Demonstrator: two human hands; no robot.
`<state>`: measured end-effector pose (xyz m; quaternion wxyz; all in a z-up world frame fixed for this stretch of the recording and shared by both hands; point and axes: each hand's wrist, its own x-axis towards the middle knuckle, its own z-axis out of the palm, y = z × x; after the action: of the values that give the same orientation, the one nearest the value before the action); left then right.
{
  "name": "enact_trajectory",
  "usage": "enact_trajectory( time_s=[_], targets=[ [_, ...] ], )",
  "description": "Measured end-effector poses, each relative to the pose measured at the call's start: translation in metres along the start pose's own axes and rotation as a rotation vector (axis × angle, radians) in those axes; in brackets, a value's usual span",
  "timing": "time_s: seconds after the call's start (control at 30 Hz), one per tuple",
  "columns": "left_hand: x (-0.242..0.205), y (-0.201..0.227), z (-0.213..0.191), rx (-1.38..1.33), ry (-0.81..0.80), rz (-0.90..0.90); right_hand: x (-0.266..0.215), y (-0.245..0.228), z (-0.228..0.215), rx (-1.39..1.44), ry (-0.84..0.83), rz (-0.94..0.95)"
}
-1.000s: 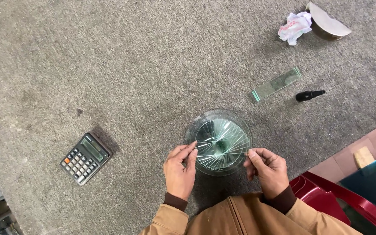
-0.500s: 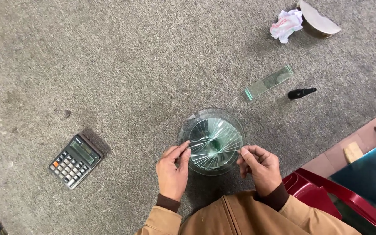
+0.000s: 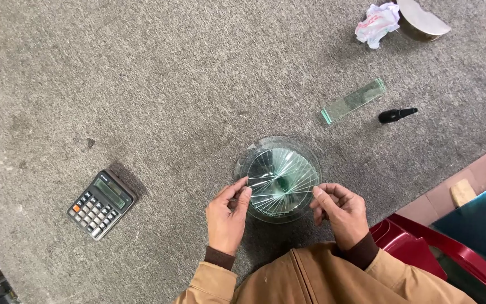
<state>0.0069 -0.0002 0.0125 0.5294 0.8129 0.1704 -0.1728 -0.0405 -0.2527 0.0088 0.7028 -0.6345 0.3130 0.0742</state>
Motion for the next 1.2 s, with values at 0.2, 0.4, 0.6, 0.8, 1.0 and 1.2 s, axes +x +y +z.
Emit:
enact_trajectory(
  time_s=[0.2, 0.4, 0.6, 0.8, 1.0, 1.2],
  targets=[
    [0.001, 0.002, -0.004, -0.108, -0.049, -0.081, 0.001, 0.0, 0.0, -0.025, -0.016, -0.025],
    [0.0, 0.008, -0.007, -0.156, -0.073, -0.138, 0.001, -0.003, 0.001, -0.041, -0.016, -0.033],
    [-0.001, 0.011, -0.008, -0.222, -0.089, -0.124, 0.002, 0.0, 0.003, -0.001, 0.028, -0.029],
    [0.0, 0.013, -0.008, -0.139, -0.086, -0.208, 0.002, -0.001, 0.0, -0.003, -0.016, -0.051],
    [0.001, 0.006, -0.007, -0.101, -0.087, -0.191, 0.002, -0.002, 0.0, 0.002, -0.044, -0.076],
    [0.0, 0.004, -0.007, -0.083, -0.08, -0.147, 0.004, 0.002, -0.001, 0.019, -0.048, -0.097]
  ],
)
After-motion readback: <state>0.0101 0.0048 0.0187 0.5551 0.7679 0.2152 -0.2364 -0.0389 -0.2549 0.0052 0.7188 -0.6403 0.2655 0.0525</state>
